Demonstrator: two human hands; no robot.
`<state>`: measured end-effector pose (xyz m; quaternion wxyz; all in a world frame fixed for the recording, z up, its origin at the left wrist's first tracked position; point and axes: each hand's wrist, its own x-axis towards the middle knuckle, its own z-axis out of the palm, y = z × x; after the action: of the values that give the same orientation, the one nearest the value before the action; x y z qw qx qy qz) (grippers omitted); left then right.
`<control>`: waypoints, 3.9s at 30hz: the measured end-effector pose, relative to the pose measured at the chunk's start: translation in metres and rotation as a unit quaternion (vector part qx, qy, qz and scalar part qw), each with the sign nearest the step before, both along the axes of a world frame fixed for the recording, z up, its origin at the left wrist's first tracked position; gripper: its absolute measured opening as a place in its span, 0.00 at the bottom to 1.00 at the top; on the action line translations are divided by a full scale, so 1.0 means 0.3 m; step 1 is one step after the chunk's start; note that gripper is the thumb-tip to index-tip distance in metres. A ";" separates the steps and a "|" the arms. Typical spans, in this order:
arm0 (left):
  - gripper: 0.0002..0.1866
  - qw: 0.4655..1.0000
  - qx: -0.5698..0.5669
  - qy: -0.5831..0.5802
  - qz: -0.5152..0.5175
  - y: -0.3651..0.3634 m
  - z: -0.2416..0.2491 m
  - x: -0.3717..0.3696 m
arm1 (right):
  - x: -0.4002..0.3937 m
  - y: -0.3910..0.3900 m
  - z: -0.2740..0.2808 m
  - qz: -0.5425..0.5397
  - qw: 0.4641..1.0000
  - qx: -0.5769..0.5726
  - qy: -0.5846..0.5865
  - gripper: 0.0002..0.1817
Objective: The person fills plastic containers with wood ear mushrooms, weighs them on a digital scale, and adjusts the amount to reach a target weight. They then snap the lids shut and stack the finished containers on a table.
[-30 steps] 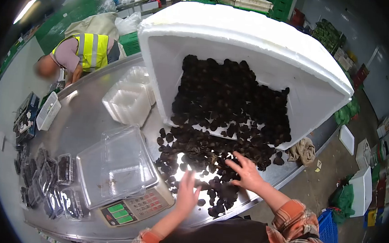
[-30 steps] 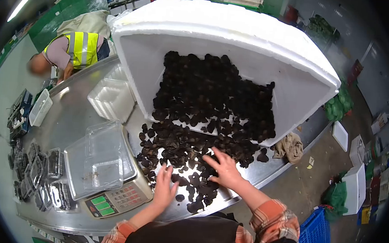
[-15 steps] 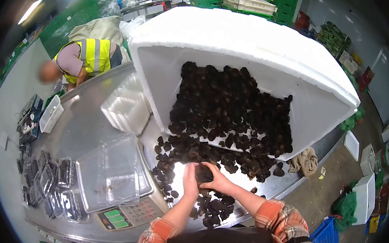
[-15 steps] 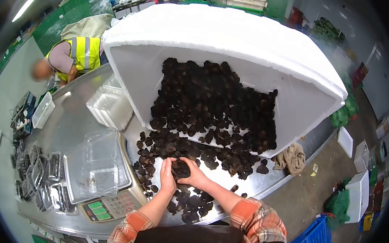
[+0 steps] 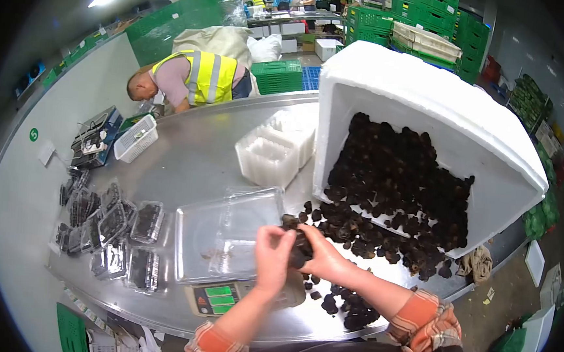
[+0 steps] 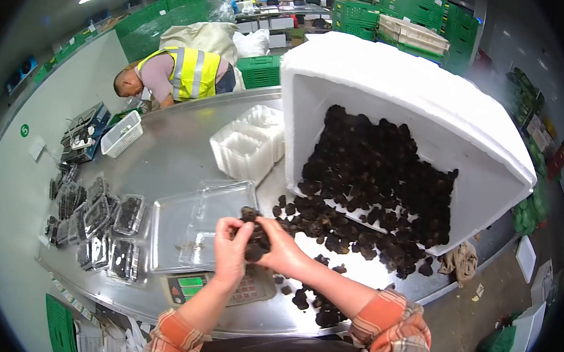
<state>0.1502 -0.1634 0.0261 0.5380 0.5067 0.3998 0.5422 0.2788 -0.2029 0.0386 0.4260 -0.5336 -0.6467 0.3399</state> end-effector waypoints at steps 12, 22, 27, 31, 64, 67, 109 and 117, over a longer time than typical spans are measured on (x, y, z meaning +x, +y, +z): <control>0.16 0.916 0.119 0.379 -0.053 0.182 -0.152 -0.460 | -0.269 0.294 -0.009 0.197 0.932 -0.211 -0.219 0.42; 0.16 0.913 0.111 0.385 0.072 0.205 -0.028 -0.736 | 0.075 0.055 0.071 0.045 0.947 -0.184 -0.261 0.22; 0.15 0.933 0.050 0.327 0.142 0.171 -0.043 -0.844 | 0.171 -0.178 -0.228 0.053 0.896 -0.285 -0.335 0.25; 0.15 0.939 0.036 0.302 0.161 0.189 -0.053 -0.848 | 0.042 -0.288 -0.272 0.055 0.885 -0.226 -0.405 0.29; 0.28 0.967 -0.122 0.182 -0.133 0.083 -0.207 -0.704 | -0.101 0.090 -0.138 0.031 0.930 -0.348 0.118 0.25; 0.28 0.956 -0.249 0.070 -0.138 0.091 -0.147 -0.685 | -0.112 0.111 -0.156 0.026 0.910 -0.372 0.184 0.24; 0.12 0.965 -0.131 -0.057 0.220 -0.023 -0.216 -1.106 | -0.021 0.933 -0.049 -0.209 0.912 0.085 -0.342 0.17; 0.13 0.981 -0.145 0.081 -0.102 -0.190 -0.235 -0.836 | -0.312 0.391 -0.033 0.190 0.881 0.148 -0.407 0.06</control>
<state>-0.1007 -0.2204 -0.0445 0.6238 0.5040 0.4626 0.3779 0.1851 -0.0858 0.0286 0.1265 -0.4228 -0.8948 0.0673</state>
